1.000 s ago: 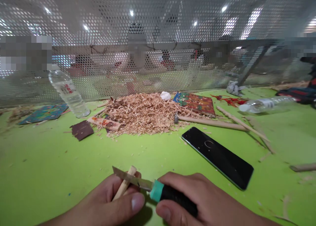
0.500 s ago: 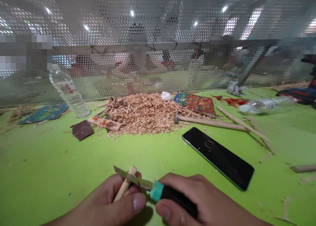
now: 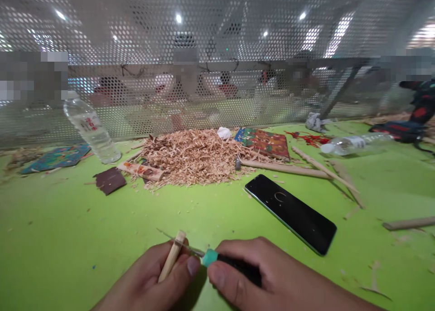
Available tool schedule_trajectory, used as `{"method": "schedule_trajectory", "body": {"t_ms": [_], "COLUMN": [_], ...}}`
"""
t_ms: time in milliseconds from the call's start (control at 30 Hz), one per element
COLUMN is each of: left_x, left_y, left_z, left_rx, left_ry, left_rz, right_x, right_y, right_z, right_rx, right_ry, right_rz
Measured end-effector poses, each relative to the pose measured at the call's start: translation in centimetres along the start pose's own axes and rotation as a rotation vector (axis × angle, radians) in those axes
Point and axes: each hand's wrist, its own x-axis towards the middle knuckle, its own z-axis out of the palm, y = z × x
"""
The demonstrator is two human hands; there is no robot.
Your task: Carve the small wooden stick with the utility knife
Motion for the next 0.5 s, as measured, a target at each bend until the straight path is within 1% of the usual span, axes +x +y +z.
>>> {"method": "schedule_trajectory", "body": {"t_ms": [100, 133, 233, 300, 433, 500], "left_x": [0.1, 0.1, 0.1, 0.0, 0.1, 0.1], "left_y": [0.3, 0.4, 0.4, 0.4, 0.6, 0.7], "left_z": [0.0, 0.0, -0.1, -0.2, -0.3, -0.3], "left_rx": [0.004, 0.007, 0.007, -0.009, -0.039, -0.053], "left_ry": [-0.008, -0.007, -0.023, -0.041, -0.077, -0.093], "left_rz": [0.027, 0.041, 0.062, 0.05, 0.05, 0.06], "right_x": [0.2, 0.3, 0.3, 0.4, 0.4, 0.5], "right_y": [-0.1, 0.0, 0.6, 1.1, 1.3, 1.1], "right_z": [-0.2, -0.3, -0.5, -0.5, -0.6, -0.7], "right_rx": [0.043, 0.08, 0.275, 0.382, 0.458, 0.498], "right_ry": [-0.068, -0.114, -0.271, -0.34, -0.416, -0.417], "right_rz": [-0.002, -0.001, 0.032, 0.058, 0.087, 0.127]}}
